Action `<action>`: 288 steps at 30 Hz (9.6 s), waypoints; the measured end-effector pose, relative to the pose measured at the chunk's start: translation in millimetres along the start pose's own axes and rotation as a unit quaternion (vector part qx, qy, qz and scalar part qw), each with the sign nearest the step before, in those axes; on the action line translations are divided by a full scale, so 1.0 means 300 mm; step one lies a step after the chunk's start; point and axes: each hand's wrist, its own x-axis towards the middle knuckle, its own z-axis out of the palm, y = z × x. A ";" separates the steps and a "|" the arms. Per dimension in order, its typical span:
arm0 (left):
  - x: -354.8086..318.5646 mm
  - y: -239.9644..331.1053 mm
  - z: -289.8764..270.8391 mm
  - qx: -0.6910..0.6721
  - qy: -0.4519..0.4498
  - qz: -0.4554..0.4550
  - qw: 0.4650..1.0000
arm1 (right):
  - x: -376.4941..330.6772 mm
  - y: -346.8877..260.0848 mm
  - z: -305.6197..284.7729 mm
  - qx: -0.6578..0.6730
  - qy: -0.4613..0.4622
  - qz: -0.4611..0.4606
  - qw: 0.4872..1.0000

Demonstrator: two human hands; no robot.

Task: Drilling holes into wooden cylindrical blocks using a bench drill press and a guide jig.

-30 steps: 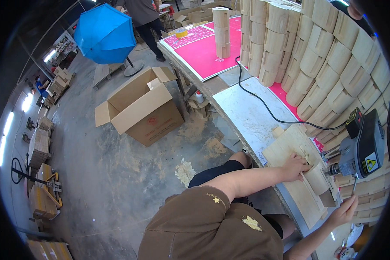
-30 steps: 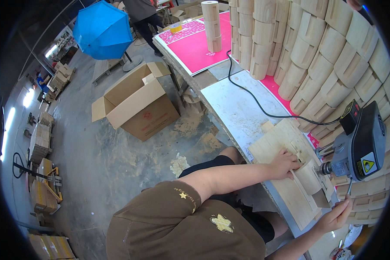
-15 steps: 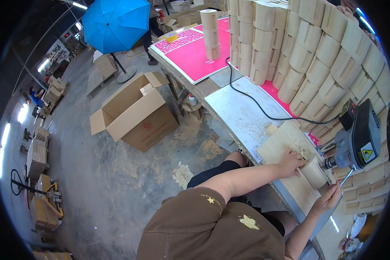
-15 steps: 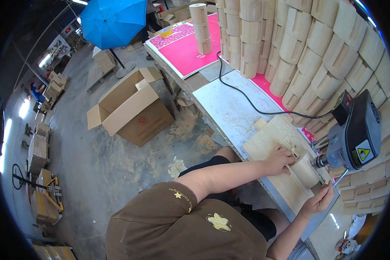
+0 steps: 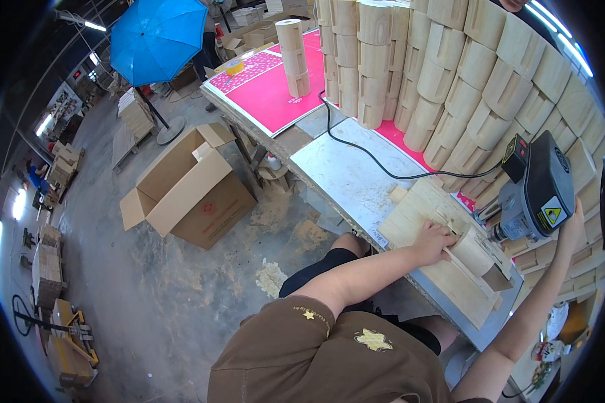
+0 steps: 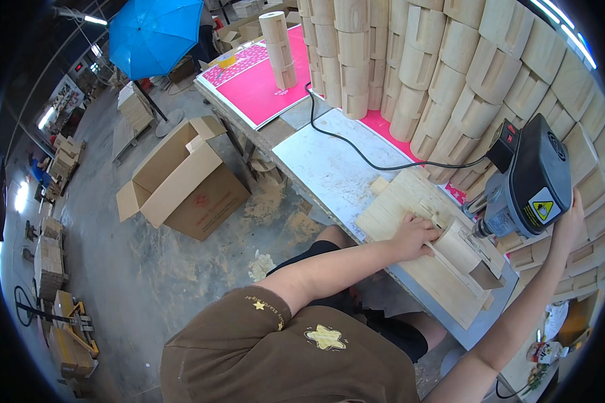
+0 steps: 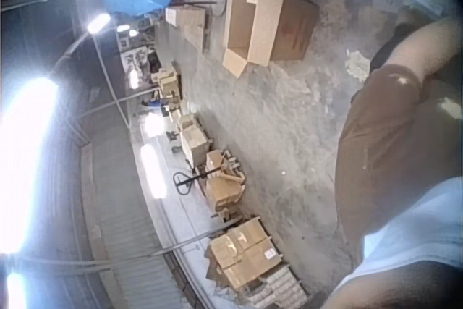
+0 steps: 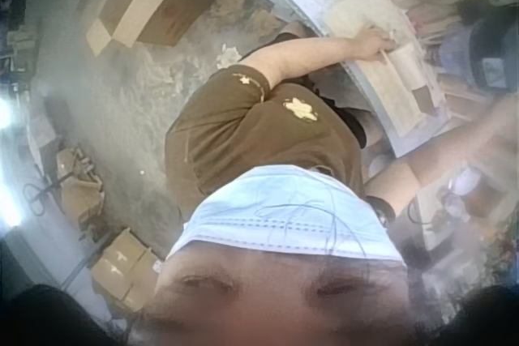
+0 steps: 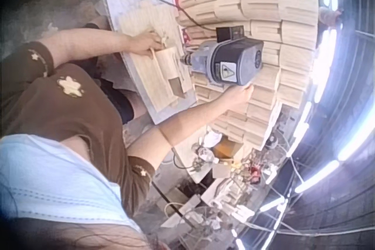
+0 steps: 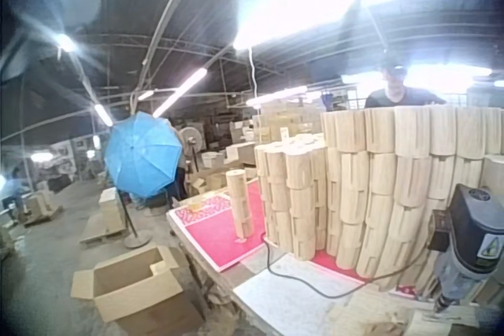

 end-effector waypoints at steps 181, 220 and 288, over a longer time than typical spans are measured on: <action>0.019 0.027 -0.024 0.081 -0.026 0.004 0.996 | -0.058 -0.300 -0.041 -0.052 -0.029 -0.032 0.998; 0.010 0.013 -0.002 0.038 -0.008 -0.007 0.999 | -0.205 -0.180 -0.045 -0.040 0.095 -0.087 0.991; -0.371 -0.174 -1.148 -0.635 0.352 -0.115 0.678 | -0.827 -0.480 0.238 0.302 -0.323 0.009 0.897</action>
